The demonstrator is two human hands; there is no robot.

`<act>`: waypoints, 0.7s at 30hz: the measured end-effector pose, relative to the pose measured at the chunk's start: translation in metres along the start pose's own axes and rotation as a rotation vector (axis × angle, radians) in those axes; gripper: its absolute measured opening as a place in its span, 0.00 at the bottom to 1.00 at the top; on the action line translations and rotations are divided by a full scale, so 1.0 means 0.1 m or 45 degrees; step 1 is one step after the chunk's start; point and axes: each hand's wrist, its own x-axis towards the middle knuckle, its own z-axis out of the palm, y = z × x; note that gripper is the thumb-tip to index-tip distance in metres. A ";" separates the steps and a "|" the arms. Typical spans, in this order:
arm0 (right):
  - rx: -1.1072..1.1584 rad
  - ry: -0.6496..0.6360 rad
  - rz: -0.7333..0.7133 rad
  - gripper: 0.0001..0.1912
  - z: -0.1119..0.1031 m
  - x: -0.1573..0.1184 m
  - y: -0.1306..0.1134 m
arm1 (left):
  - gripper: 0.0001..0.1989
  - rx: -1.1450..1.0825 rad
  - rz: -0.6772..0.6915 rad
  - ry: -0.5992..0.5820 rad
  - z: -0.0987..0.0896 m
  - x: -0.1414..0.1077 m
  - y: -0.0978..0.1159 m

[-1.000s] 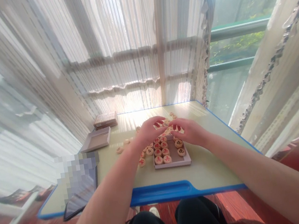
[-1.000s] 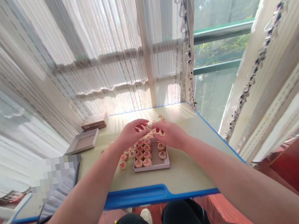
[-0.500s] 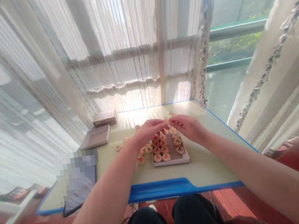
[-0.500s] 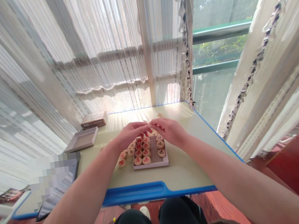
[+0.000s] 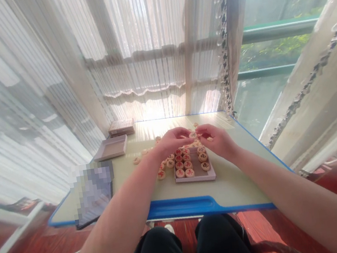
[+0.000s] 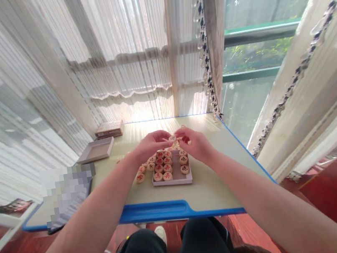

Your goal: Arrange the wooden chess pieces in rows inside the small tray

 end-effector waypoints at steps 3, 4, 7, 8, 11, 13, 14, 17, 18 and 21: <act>0.191 -0.027 0.116 0.12 0.00 0.01 -0.04 | 0.21 0.016 0.010 0.008 0.02 -0.01 0.03; 0.264 -0.050 0.156 0.13 -0.01 0.01 -0.05 | 0.21 0.026 0.021 0.012 0.02 -0.02 0.03; 0.408 -0.143 0.263 0.16 -0.03 0.03 -0.10 | 0.21 0.086 0.038 0.028 0.02 -0.03 0.05; 0.415 -0.174 0.296 0.17 -0.04 0.04 -0.11 | 0.20 0.108 0.035 0.031 0.01 -0.04 0.05; 0.367 -0.233 0.358 0.18 -0.04 0.04 -0.12 | 0.20 0.163 0.021 0.028 -0.01 -0.04 0.05; 0.344 -0.246 0.368 0.18 -0.03 0.03 -0.10 | 0.20 0.199 0.016 0.027 -0.02 -0.04 0.04; 0.338 -0.250 0.364 0.18 -0.03 0.03 -0.10 | 0.20 0.216 0.011 0.029 -0.02 -0.04 0.03; 0.301 -0.282 0.364 0.18 -0.04 0.03 -0.10 | 0.21 0.245 -0.002 0.035 -0.04 -0.03 0.00; 0.284 -0.293 0.365 0.18 -0.04 0.03 -0.10 | 0.21 0.245 -0.003 0.032 -0.04 -0.02 0.00; 0.255 -0.288 0.359 0.18 -0.06 0.04 -0.13 | 0.21 0.199 0.003 0.009 -0.05 -0.02 0.00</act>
